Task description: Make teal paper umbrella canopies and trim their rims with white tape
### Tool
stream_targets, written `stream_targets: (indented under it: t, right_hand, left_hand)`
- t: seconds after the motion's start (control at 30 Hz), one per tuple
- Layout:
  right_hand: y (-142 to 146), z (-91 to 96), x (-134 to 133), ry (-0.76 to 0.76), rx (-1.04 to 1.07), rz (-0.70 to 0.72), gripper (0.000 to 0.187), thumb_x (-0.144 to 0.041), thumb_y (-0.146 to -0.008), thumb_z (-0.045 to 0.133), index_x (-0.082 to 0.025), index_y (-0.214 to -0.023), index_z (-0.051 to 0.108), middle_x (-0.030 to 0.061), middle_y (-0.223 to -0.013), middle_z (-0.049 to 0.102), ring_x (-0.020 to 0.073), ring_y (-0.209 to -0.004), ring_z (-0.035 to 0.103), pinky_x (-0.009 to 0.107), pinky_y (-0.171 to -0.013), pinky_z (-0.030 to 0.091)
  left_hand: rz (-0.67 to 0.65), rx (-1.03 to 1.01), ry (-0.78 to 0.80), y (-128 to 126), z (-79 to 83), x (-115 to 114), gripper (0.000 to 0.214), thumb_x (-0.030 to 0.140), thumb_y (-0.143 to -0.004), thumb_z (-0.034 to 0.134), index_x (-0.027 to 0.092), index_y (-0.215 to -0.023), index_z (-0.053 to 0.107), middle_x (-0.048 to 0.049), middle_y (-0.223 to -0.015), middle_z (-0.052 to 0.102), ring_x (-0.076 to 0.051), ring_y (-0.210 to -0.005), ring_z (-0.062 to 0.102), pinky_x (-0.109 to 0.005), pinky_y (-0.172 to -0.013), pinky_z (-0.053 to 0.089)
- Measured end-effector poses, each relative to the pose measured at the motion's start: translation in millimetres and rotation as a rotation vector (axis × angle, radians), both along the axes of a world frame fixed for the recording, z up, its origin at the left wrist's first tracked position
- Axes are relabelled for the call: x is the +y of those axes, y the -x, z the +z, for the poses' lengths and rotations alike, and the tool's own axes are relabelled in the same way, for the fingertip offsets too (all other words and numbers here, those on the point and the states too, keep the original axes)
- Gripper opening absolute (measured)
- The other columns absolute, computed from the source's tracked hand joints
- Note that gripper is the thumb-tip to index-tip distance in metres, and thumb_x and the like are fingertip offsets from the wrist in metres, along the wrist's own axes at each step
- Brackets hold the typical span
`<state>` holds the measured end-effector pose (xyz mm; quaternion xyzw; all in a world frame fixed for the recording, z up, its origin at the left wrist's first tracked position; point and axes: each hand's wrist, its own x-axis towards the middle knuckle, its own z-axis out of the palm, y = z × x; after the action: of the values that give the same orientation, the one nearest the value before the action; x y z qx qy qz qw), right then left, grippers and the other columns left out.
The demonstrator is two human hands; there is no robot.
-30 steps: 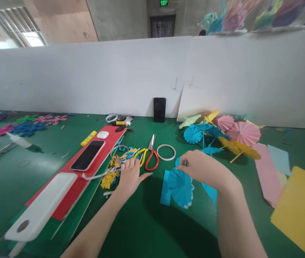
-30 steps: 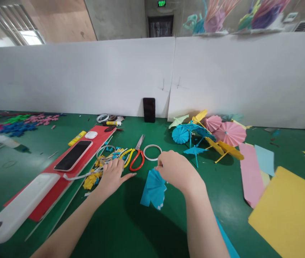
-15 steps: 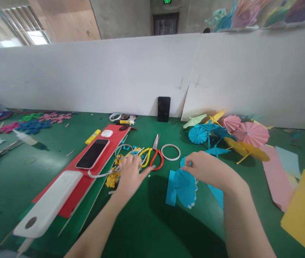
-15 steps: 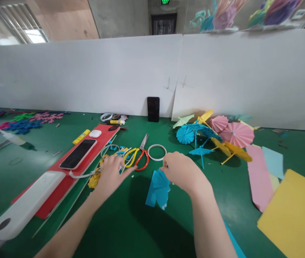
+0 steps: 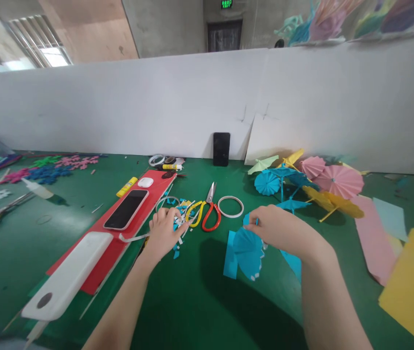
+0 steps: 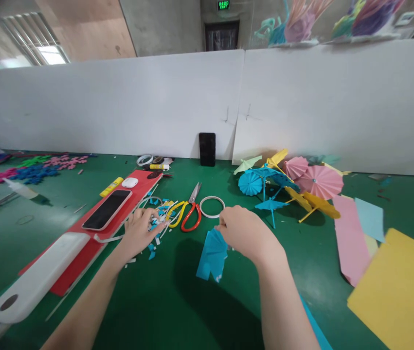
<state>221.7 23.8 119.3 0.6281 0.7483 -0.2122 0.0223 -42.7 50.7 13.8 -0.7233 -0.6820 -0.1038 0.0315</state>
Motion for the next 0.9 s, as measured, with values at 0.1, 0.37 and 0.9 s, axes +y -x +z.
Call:
stream_targets:
  t: [0.1,0.37,0.9]
  right_hand:
    - [-1,0.9,0,-0.002,-0.003,0.004,0.03,-0.026,-0.088,0.047,-0.015,-0.067,0.064,0.0053,-0.065,0.066,0.0147,-0.053,0.06,0.024,-0.045,0.03]
    - [11,2.6,-2,-0.027,-0.03,0.059,0.022,-0.02,-0.086,0.05,-0.014,-0.071,0.066,0.0084,-0.075,0.068,0.0195,-0.069,0.064,0.025,-0.05,0.031]
    - [9,8.1,-8,-0.045,-0.013,0.124,0.021,-0.022,-0.089,0.05,-0.013,-0.082,0.068,0.0082,-0.08,0.07,0.0198,-0.073,0.065,0.027,-0.057,0.042]
  left_hand:
    - [0.033,-0.046,-0.017,-10,4.3,1,0.027,0.043,-0.091,0.041,0.021,-0.094,0.057,-0.0103,-0.105,0.052,-0.028,-0.1,0.051,-0.039,-0.083,0.04]
    - [-0.154,0.001,0.152,-63,11.0,32,0.032,0.037,-0.089,0.054,0.015,-0.112,0.055,-0.0084,-0.115,0.057,-0.023,-0.103,0.055,-0.045,-0.088,0.044]
    - [-0.075,-0.48,0.472,-76,39.4,93,0.031,0.028,-0.089,0.055,0.016,-0.117,0.051,-0.0082,-0.115,0.057,-0.02,-0.094,0.06,-0.04,-0.079,0.051]
